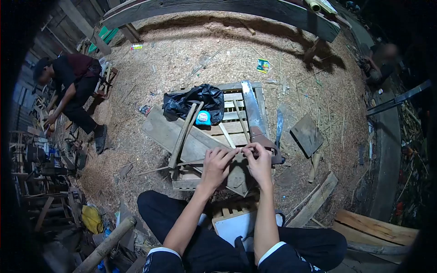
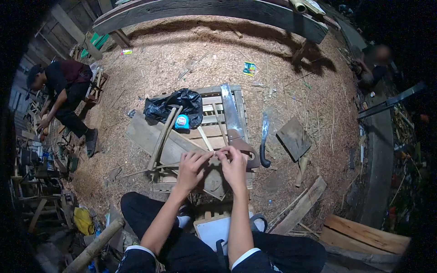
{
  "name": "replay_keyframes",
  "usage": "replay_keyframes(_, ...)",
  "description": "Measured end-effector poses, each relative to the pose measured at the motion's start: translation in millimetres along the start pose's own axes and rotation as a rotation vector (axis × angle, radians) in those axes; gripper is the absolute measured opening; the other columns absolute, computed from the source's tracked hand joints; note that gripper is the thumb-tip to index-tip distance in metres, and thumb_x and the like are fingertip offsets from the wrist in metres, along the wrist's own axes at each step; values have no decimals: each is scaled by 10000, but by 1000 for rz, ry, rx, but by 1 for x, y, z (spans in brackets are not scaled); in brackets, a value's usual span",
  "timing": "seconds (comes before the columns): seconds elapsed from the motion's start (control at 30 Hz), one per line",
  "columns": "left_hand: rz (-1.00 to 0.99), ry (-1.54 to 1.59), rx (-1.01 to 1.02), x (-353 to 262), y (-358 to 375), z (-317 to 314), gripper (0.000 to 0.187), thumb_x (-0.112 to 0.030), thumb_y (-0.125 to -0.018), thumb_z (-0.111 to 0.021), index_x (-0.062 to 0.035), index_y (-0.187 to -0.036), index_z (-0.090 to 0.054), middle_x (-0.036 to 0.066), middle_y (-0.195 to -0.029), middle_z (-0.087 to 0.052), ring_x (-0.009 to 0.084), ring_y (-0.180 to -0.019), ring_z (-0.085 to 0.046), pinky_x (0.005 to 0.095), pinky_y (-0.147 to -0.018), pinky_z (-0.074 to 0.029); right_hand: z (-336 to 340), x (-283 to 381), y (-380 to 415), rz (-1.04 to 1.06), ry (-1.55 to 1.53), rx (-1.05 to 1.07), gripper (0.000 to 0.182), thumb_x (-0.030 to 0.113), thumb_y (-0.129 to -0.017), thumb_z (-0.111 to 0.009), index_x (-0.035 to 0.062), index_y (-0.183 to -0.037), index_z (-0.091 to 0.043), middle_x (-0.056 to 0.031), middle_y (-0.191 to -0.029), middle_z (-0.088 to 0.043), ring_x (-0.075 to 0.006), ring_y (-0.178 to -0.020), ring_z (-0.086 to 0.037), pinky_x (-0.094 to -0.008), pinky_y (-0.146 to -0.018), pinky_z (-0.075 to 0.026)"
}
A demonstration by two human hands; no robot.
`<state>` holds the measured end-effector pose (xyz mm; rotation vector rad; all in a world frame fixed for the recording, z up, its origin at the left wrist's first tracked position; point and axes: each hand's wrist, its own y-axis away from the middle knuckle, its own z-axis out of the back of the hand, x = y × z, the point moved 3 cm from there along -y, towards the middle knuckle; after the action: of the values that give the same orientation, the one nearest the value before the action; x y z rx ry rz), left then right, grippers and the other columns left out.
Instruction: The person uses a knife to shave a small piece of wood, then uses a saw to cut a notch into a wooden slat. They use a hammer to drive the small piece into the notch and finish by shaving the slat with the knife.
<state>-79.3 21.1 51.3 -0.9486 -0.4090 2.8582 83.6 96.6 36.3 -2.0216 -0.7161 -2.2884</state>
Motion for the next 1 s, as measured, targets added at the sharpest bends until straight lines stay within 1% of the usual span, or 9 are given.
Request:
replay_keyframes(0.07, 10, 3, 26, -2, 7, 0, 668, -218, -809, -783, -186, -1451, -601, 85, -1320, -624, 283, -1231, -548, 463, -1028, -360, 8, 28, 18, 307, 691, -321, 238, 326, -904, -772, 98, -971, -752, -102, -1239, -672, -281, -1319, -518, -506, -1134, -254)
replay_keyframes(0.1, 23, 4, 51, -3, 12, 0, 745, -336, -823, -809, -208, -1510, -551, 113, -1466, -562, 305, -1359, -492, 505, -1111, -321, 13, 23, 20, 320, 738, -378, 222, 342, -893, -770, 128, -949, -748, -114, -1445, -553, -309, -1456, -362, -570, -1152, -196)
replay_keyframes(0.13, 9, 10, 56, -5, 18, 2, 745, -336, -823, -809, -208, -1510, -551, 113, -1466, -562, 305, -1359, -492, 505, -1111, -321, 19, 15, 20, 316, 739, -394, 222, 342, -893, -770, 128, -949, -748, -114, -1445, -553, -309, -1456, -362, -570, -1152, -196)
replay_keyframes(0.23, -79, 22, 386, -5, 43, -5, 1099, -588, -658, -863, -302, -1611, -396, 132, -1733, -187, 330, -1600, -163, 646, -1235, -61, 41, -3, 13, 381, 736, -458, 257, 367, -921, -755, 114, -963, -743, -152, -1478, -520, -358, -1439, -377, -566, -1154, -241)
replay_keyframes(0.4, -122, -223, 466, 4, 42, -13, 1105, -516, -588, -903, -341, -1577, -444, 127, -1732, -207, 333, -1599, -176, 630, -1240, -105, 53, -11, 7, 252, 737, -317, 289, 363, -930, -752, 76, -961, -743, -211, -1445, -546, -423, -1364, -468, -516, -1143, -357)
replay_keyframes(0.5, -259, -102, 383, 12, 36, -14, 828, -648, -683, -785, -384, -1447, -606, 148, -1694, -310, 341, -1570, -268, 618, -1239, -123, 56, -6, -1, 289, 723, -333, 278, 338, -919, -760, 65, -971, -746, -176, -1415, -566, -390, -1293, -495, -499, -1112, -361)
replay_keyframes(0.63, -289, -89, 273, 15, 34, -23, 767, -680, -728, -749, -387, -1426, -624, 111, -1673, -369, 349, -1558, -294, 643, -1233, -114, 59, 2, -15, 254, 735, -339, 311, 373, -925, -750, 69, -990, -741, -168, -1407, -572, -385, -1297, -493, -497, -1113, -359)
replay_keyframes(0.83, -364, -97, 58, 10, 27, -20, 563, -553, -810, -753, -208, -1251, -700, 55, -1497, -588, 316, -1441, -499, 748, -1181, -203, 66, 18, -46, 295, 695, -312, 387, 450, -948, -705, 69, -1015, -726, -158, -1395, -581, -376, -1307, -493, -498, -1113, -354)
replay_keyframes(1.0, -420, -131, 48, 14, 19, -38, 514, -442, -813, -809, -195, -1248, -693, 33, -1423, -636, 249, -1375, -572, 780, -1184, -188, 71, 25, -68, 311, 699, -284, 377, 425, -976, -679, 54, -1034, -711, -147, -1358, -610, -359, -1272, -519, -482, -1086, -368)
